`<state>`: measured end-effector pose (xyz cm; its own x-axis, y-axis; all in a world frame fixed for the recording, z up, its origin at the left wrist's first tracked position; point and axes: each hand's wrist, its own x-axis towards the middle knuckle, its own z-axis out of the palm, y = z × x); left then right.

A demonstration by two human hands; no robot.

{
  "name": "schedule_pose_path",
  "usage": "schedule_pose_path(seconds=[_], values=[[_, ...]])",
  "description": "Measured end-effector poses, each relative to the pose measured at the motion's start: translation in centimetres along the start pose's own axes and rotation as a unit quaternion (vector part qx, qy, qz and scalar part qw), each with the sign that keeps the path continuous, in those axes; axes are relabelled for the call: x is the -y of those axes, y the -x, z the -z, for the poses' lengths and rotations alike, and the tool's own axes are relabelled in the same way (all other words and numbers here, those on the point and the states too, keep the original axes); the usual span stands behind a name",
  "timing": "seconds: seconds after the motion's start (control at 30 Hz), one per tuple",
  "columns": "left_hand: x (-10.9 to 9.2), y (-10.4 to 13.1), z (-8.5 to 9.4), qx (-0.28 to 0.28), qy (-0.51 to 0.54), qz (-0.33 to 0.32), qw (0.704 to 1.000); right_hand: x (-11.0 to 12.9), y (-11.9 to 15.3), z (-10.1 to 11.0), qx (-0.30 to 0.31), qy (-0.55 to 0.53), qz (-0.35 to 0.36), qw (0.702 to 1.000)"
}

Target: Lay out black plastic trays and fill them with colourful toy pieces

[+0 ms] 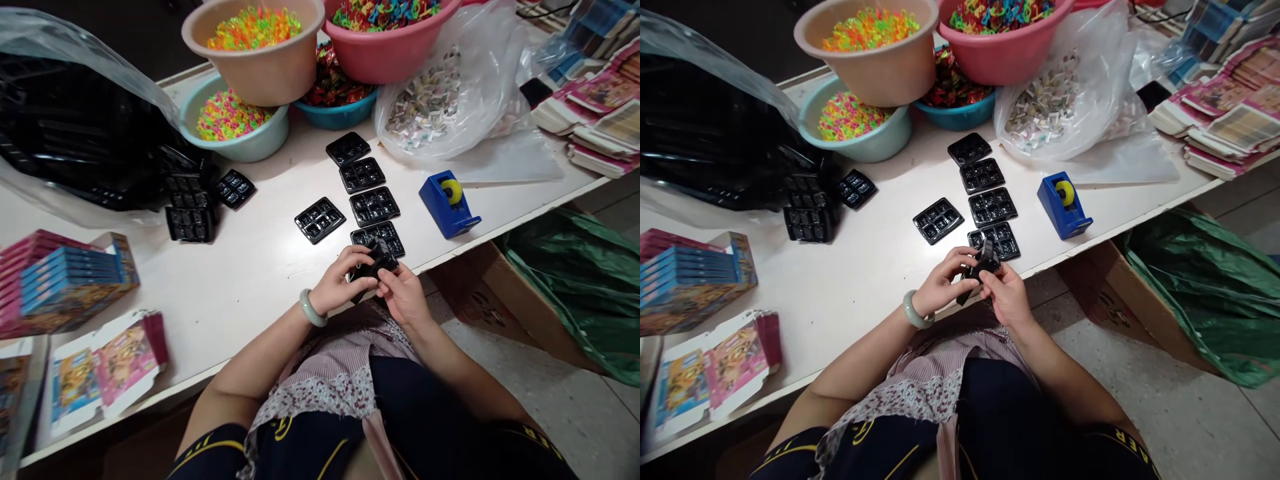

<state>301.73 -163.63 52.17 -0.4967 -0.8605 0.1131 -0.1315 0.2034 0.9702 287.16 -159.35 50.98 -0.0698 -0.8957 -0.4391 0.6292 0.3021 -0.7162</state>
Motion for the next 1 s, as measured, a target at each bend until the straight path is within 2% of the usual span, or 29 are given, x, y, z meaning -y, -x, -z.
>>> schedule_pose_path(seconds=[0.07, 0.2, 0.23, 0.3, 0.4, 0.5, 0.57, 0.67, 0.73, 0.8, 0.83, 0.87, 0.93, 1.0], values=[[0.3, 0.0, 1.0, -0.047, 0.068, 0.029, 0.996, -0.3, 0.1, 0.5, 0.006, -0.017, -0.01, 1.0], [0.8, 0.5, 5.1, -0.211, 0.178, 0.071, 0.959, -0.8, 0.7, 3.2, -0.021, -0.034, -0.018, 0.999], [0.9, 0.7, 6.0, -0.235, 0.19, 0.078, 0.95, -0.9, 1.0, 4.0, -0.028, -0.034, -0.017, 0.999], [1.2, 1.2, 7.1, -0.231, 0.197, 0.104, 0.947, -1.2, 1.8, 5.5, -0.035, -0.028, -0.025, 0.999], [1.8, 1.3, 6.6, -0.18, 0.198, 0.151, 0.952, -1.8, 3.2, 6.9, -0.062, -0.024, -0.066, 0.996], [2.6, 0.5, 4.8, -0.173, 0.226, 0.186, 0.941, -2.3, 3.8, 7.5, -0.103, -0.014, -0.104, 0.989], [3.1, -0.5, 3.7, -0.169, 0.254, 0.217, 0.927, -2.3, 3.5, 8.0, -0.12, -0.005, -0.105, 0.987], [3.4, -1.9, 2.9, -0.17, 0.288, 0.246, 0.91, -2.0, 2.9, 9.2, -0.106, 0.02, -0.097, 0.989], [3.4, -2.5, 2.6, -0.174, 0.303, 0.25, 0.903, -1.7, 2.9, 10.3, -0.083, 0.082, -0.099, 0.988], [3.4, -2.8, 2.3, -0.171, 0.313, 0.247, 0.901, -1.6, 3.3, 11.0, -0.091, 0.204, -0.033, 0.974], [3.4, -2.9, 2.1, -0.171, 0.317, 0.242, 0.901, -1.5, 3.6, 11.0, -0.092, 0.285, 0.034, 0.953], [3.5, -3.0, 1.9, -0.172, 0.319, 0.237, 0.901, -1.4, 3.8, 10.8, -0.079, 0.373, 0.115, 0.917], [3.6, -3.3, 1.4, -0.183, 0.324, 0.224, 0.901, -1.2, 3.7, 9.7, -0.002, 0.535, 0.253, 0.806], [3.6, -3.7, 0.9, -0.197, 0.328, 0.212, 0.899, -0.9, 2.9, 8.2, 0.089, 0.652, 0.301, 0.69]])
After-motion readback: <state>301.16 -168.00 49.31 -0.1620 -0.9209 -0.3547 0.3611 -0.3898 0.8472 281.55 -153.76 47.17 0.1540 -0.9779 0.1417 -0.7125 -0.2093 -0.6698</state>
